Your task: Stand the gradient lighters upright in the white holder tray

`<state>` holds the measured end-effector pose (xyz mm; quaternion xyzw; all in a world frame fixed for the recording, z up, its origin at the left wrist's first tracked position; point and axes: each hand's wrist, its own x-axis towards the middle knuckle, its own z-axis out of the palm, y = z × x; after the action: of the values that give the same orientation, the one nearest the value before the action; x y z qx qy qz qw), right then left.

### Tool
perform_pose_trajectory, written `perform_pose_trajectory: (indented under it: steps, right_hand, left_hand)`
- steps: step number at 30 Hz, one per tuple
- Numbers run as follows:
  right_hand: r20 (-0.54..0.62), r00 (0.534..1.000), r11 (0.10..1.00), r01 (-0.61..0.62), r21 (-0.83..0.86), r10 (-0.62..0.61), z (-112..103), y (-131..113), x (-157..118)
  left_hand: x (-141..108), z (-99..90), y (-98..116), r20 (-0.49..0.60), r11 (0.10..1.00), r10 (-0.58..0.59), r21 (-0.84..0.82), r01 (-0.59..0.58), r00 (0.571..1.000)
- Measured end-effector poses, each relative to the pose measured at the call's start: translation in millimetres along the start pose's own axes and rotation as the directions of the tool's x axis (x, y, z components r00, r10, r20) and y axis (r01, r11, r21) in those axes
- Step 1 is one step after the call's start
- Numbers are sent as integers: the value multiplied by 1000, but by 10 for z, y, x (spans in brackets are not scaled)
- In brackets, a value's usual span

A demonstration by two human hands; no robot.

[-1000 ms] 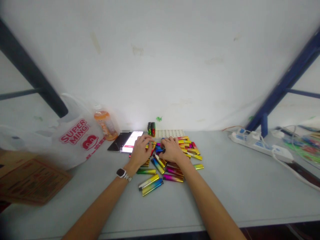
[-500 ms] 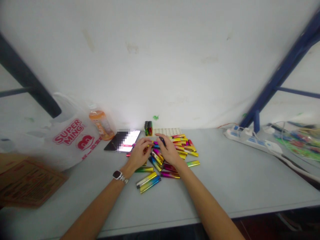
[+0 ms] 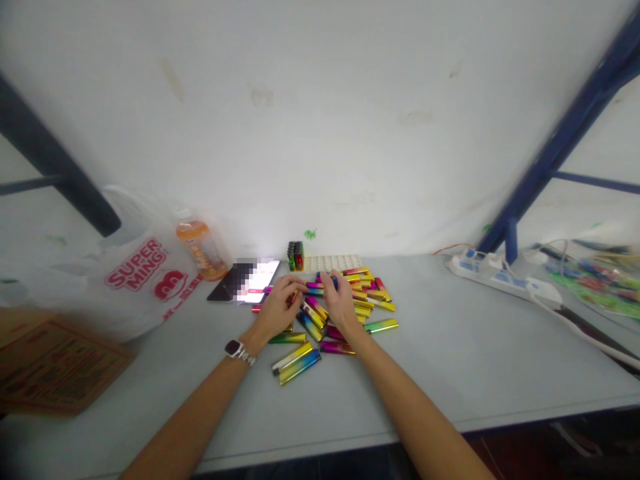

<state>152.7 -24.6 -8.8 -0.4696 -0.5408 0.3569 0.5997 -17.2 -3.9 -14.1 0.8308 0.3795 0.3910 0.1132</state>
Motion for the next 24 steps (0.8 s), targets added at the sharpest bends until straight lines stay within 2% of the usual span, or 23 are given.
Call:
perform_pose_trajectory:
  steps: [5,17,24]
  right_hand:
    - [10,1000,999,-14,30,14,39,-39,-53]
    - [19,994,986,107,-131,-105,96,-3,-63]
    - [10,995,985,100,-140,-100,96,-5,-62]
  left_hand:
    - [0,1,-3,1,1000,3,11,-3,1000]
    - [6,-2,8,1,999,11,31,-11,1000]
    - [6,-1,9,-3,1000,5,24,-5,1000]
